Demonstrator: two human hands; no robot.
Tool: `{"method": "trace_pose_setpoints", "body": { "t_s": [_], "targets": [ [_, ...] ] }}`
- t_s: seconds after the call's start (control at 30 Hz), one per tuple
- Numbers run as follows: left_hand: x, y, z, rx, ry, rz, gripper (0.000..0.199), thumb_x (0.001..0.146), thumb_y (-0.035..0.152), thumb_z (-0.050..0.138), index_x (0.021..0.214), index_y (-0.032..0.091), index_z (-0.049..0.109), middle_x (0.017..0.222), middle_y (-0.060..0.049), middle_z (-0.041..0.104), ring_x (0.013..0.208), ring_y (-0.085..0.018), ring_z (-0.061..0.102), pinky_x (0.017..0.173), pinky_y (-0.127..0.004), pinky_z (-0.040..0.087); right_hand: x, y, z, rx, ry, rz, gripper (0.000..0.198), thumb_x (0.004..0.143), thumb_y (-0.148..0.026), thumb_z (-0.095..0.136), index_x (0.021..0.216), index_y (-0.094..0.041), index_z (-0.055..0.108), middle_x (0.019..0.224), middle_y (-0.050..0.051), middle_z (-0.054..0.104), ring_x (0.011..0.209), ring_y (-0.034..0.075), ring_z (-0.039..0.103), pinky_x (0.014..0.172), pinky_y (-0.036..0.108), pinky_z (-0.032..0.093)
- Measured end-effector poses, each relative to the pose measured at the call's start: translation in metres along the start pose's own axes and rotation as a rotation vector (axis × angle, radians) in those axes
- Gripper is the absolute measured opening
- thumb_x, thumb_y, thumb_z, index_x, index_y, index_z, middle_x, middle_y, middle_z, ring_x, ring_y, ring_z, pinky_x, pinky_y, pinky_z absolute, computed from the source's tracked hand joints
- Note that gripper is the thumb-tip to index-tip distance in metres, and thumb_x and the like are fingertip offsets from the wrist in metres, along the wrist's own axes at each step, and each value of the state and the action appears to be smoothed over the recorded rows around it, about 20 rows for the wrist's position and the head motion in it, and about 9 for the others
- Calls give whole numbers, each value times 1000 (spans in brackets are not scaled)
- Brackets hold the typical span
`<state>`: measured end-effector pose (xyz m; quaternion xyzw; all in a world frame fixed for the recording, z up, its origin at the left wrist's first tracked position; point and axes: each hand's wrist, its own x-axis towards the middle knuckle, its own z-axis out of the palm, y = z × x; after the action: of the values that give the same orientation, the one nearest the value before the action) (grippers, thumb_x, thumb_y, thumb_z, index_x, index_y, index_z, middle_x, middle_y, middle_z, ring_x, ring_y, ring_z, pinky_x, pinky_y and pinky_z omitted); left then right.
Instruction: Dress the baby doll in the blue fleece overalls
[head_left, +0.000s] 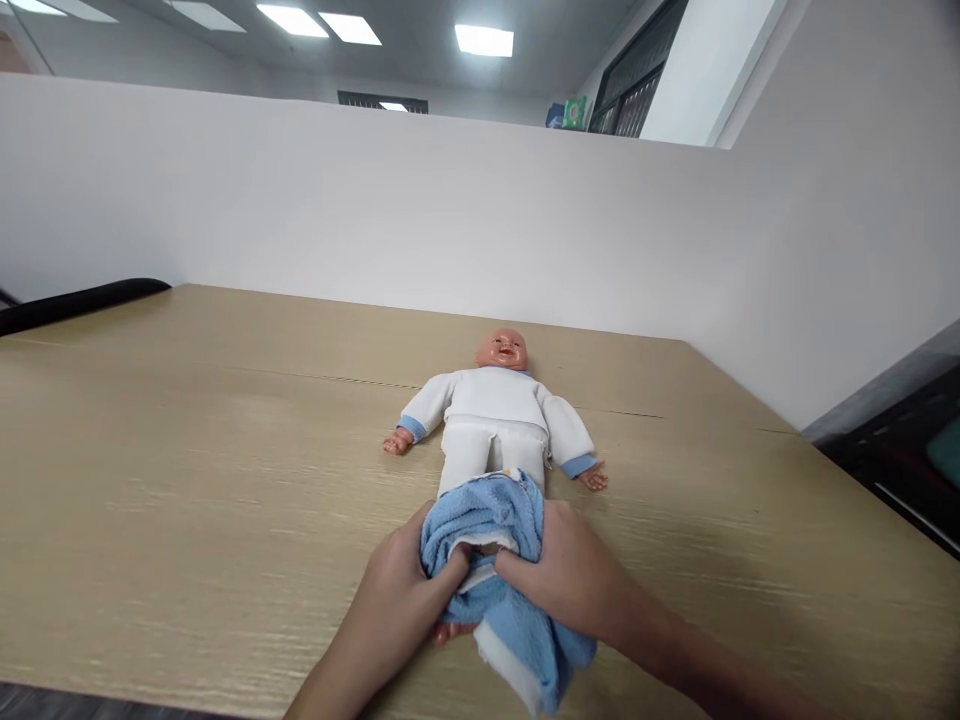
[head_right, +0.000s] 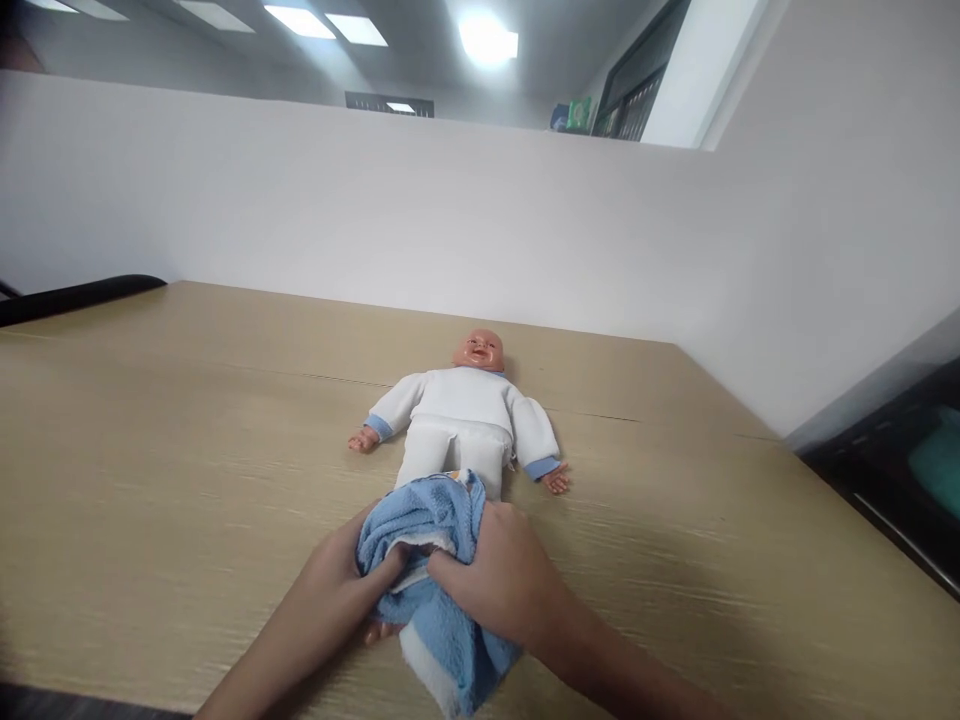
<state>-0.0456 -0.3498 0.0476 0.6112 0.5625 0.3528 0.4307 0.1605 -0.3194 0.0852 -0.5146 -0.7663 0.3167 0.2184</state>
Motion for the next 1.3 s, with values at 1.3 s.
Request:
{"method": "trace_pose_setpoints", "body": {
  "t_s": [1.3],
  "targets": [
    [-28,-16,-1,-36,37,112,49,108,45,53,152,24,60,159,-13,58,153,-32,50,126,-44,45,-5,-25,-18,62,-119,-22,14,77,-18,63,70,-21,52,67,-6,61,62,11,46,60,27,36]
  ]
}}
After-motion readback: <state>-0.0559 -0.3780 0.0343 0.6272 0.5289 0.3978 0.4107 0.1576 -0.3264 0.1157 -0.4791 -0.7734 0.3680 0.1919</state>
